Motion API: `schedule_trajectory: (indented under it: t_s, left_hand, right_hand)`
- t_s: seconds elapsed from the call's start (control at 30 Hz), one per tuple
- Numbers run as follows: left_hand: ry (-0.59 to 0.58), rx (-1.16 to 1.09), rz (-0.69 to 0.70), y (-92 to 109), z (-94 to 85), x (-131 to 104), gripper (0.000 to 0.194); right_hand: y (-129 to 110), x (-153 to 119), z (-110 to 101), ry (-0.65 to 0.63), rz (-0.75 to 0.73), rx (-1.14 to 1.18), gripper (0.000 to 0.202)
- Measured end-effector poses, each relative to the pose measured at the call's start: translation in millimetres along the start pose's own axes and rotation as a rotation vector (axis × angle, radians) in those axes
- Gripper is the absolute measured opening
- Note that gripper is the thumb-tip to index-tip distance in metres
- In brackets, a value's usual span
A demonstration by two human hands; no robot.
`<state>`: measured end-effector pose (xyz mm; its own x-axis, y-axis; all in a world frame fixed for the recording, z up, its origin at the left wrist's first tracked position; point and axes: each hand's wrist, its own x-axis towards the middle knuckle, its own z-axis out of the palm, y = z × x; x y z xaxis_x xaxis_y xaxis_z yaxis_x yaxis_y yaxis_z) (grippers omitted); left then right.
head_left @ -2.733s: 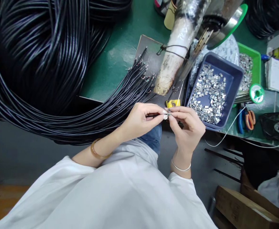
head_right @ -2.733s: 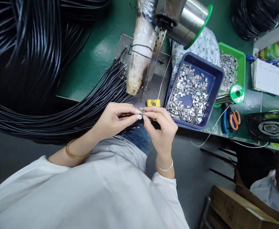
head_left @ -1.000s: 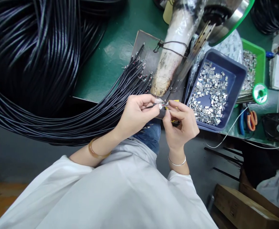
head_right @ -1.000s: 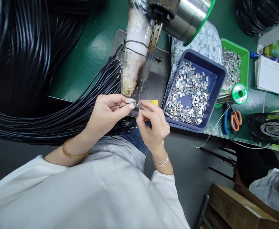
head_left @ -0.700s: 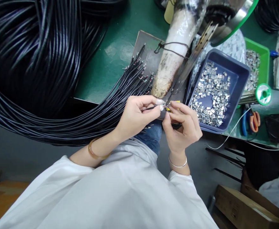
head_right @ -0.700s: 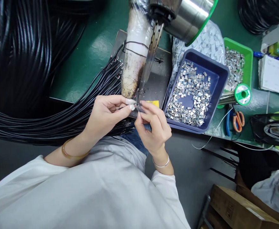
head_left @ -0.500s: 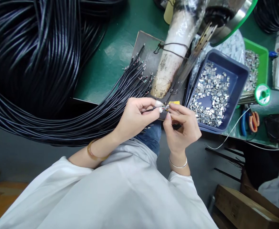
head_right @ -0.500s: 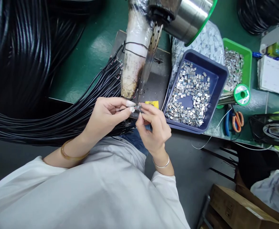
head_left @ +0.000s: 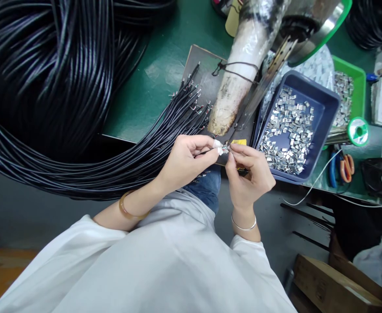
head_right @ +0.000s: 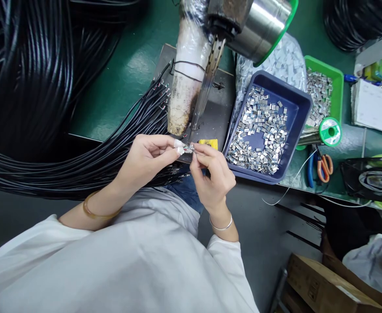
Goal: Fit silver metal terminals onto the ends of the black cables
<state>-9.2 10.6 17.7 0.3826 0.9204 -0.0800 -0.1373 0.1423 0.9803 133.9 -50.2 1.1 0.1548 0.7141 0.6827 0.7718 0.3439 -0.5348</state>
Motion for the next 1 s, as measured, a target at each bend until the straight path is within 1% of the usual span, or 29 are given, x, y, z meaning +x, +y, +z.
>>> schedule_trajectory:
  t_s: [0.2,0.3,0.47,0.63,0.83,1.0]
  left_hand:
    - [-0.014,-0.006,-0.006,-0.4,-1.7,0.9,0.008]
    - [-0.017,0.000,0.003,-2.8,-0.3,0.3,0.007]
    - [0.025,-0.010,0.015,-5.3,3.1,0.8,0.007]
    - [0.038,-0.038,0.013,-2.6,4.4,2.5,0.004]
    - [0.048,0.018,0.035,-0.2,3.0,1.9,0.005]
    - [0.014,0.045,0.026,-4.1,0.4,-0.3,0.010]
  right_hand:
    - [2.1,-0.3,-1.6,-0.018,-0.040,0.028,0.020]
    - [2.4,0.0,-1.8,-0.015,-0.058,0.005,0.019]
    - [2.4,0.9,-1.0,-0.010,-0.068,-0.024,0.018]
    - [0.3,4.1,0.1,-0.003,-0.041,-0.023,0.017]
    - [-4.8,7.3,0.4,0.007,-0.016,0.021,0.021]
    - [-3.4,3.5,-1.0,-0.006,-0.002,0.014,0.016]
